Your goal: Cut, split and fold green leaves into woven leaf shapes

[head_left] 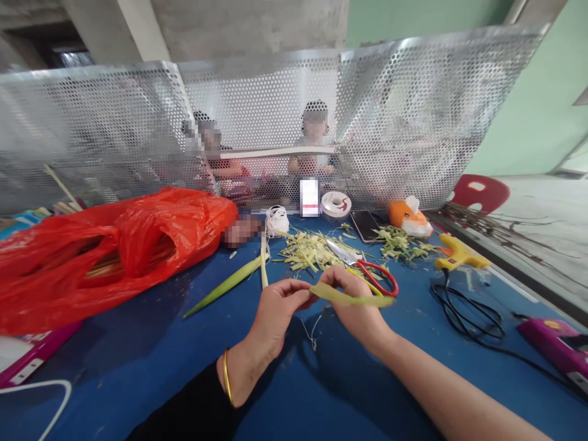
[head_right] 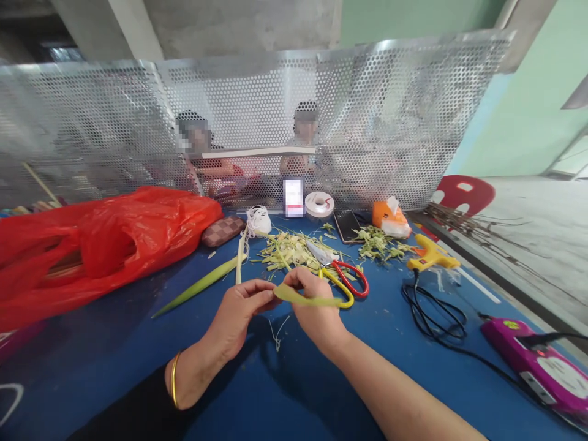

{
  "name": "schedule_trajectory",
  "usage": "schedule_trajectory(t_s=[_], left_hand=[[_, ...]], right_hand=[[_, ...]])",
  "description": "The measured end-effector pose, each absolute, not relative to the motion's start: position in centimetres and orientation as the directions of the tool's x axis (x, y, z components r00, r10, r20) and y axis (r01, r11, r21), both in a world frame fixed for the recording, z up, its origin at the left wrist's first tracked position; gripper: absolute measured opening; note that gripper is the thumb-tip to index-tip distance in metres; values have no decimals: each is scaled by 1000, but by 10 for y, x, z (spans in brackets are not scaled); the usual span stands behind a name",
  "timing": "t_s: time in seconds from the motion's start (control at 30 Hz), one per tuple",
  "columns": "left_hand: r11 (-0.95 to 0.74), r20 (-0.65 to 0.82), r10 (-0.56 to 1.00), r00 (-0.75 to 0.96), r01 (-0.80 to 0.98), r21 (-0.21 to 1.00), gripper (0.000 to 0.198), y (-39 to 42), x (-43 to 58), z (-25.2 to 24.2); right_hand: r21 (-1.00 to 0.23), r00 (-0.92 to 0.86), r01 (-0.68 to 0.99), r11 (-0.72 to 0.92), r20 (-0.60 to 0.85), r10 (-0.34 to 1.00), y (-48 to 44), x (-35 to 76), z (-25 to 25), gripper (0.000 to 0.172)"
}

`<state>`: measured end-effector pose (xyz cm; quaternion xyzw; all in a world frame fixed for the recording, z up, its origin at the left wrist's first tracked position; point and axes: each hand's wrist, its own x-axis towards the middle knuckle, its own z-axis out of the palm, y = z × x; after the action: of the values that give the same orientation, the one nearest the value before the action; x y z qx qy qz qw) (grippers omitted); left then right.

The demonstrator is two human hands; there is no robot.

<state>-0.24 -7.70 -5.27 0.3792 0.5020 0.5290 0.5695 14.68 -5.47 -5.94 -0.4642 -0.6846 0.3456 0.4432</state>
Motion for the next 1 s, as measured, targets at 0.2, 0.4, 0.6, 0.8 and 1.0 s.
schedule_trajectory(t_s=[0.2,0.4,0.6,0.8,1.0], left_hand=[[125,-135,988,-73,-123,984,14,-79,-1,-50],[105,-107,990,-87,-31,994,14,-79,0,-48],[105,-107,991,-79,-29,994,8,-79,2,-47],[205,-227,971,-72,-227,952,16,-77,-1,-49],[193,-225,970,-87,-279,941,21,-76,-3,-52]], right_hand=[[-890,-148,322,322,289,946,-53,147,-59,17],[-869,-181,366,333,284,941,-53,151,-55,13],[-910,-162,298,288,249,955,-51,147,-59,5],[-907,-173,276,319,280,944,-51,146,-61,10],[-828,-253,290,481,418,872,-55,147,-60,4]])
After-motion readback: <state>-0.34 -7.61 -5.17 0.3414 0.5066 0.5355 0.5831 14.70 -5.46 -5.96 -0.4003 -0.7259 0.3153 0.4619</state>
